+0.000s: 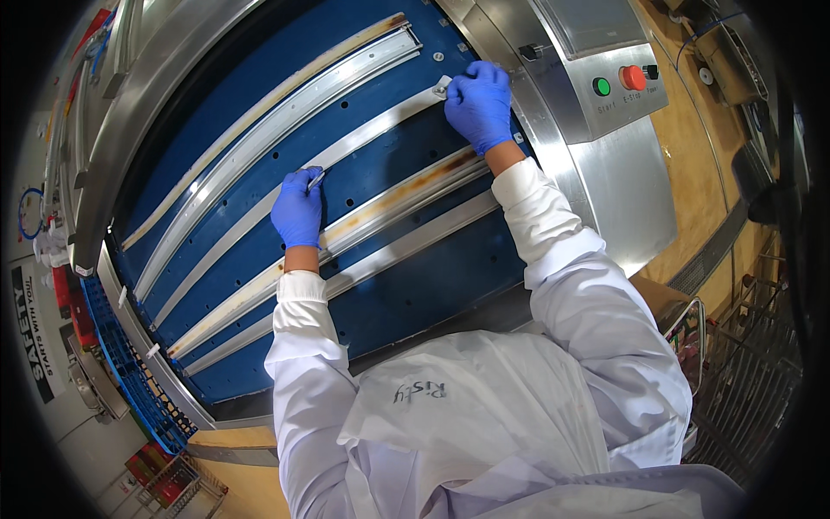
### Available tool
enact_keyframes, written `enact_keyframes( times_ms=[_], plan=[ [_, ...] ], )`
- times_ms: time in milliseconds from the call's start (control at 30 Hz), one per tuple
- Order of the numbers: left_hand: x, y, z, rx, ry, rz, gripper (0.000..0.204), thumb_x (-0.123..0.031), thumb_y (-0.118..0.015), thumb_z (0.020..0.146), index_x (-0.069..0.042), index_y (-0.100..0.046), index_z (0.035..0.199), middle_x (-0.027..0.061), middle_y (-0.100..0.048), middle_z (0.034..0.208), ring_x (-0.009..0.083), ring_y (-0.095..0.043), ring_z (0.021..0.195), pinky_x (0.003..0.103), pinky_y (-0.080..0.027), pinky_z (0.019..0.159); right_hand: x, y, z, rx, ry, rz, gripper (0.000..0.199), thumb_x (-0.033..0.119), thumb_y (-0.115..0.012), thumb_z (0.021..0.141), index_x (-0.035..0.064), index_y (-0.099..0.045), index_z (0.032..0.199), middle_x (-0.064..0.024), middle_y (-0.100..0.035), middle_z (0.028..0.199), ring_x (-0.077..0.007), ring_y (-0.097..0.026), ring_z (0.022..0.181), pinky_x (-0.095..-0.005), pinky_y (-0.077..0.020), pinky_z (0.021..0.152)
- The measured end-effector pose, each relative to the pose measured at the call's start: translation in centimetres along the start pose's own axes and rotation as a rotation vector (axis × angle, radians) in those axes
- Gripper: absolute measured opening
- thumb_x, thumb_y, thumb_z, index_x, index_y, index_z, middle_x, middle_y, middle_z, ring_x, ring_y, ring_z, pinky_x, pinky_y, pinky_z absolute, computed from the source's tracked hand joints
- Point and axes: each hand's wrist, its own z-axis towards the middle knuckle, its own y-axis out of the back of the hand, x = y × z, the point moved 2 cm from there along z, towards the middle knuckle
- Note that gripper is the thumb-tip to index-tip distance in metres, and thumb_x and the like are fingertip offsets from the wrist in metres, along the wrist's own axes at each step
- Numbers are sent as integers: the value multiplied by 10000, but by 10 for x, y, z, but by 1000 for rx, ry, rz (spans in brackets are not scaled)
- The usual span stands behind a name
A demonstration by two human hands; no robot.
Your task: The person uses a small metal tool to scrape and adjust thin metal strips on a blue curved surface. They repeatedly lift, reposition, and press the strips into place, working along the length of the surface.
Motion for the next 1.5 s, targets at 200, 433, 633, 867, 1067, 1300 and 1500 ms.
enact_keyframes(
  times_ms=[200,433,633,867,1067,1300,1500],
  plan=[
    [1,-2,3,-2,1,5,141,-223,-655,881,-249,-707,1009,18,-660,983,287,-666,827,370,-528,698,1,15,2,-229,27,-39,464,149,-640,710,158,-603,1173,-130,-546,1161,-358,-493,1105,-444,-426,952],
    [1,0,5,25,15,-10,184,-302,-687,864,-220,-701,1028,49,-651,983,292,-670,838,386,-532,718,-2,2,-5,189,-5,20,535,212,-723,727,89,-555,1219,-170,-539,1221,-378,-509,1137,-446,-468,935],
    [-91,9,29,128,-169,-132,398,-394,-736,817,-168,-667,1138,98,-637,1099,311,-661,942,385,-529,822,-14,-7,-4,123,-107,-15,298,208,-688,791,88,-601,1050,-135,-615,1058,-338,-603,1018,-444,-523,835],
    [-127,-33,61,200,-286,50,213,-265,-656,872,-197,-693,1071,74,-657,1017,296,-666,889,410,-534,732,-9,-13,5,83,-77,35,73,98,-561,842,79,-581,909,-158,-650,873,-354,-654,827,-452,-537,759],
    [-133,-29,63,205,-340,136,192,-230,-646,871,-192,-703,1050,72,-660,989,292,-664,878,410,-528,730,-25,-24,2,19,-98,88,93,71,-539,815,78,-602,883,-171,-655,876,-374,-650,798,-450,-532,751],
    [-130,-33,61,184,-351,130,189,-199,-649,857,-178,-704,1037,71,-659,983,291,-667,865,407,-531,723,-25,-17,4,23,-80,181,188,96,-584,772,71,-650,946,-171,-658,904,-373,-638,880,-454,-516,792],
    [-130,-35,63,195,-370,177,196,-238,-645,873,-186,-711,1051,69,-664,985,292,-659,892,413,-522,742,-22,-15,2,16,-139,226,280,103,-639,755,68,-643,1032,-186,-627,982,-362,-611,962,-450,-507,828]
  ],
)
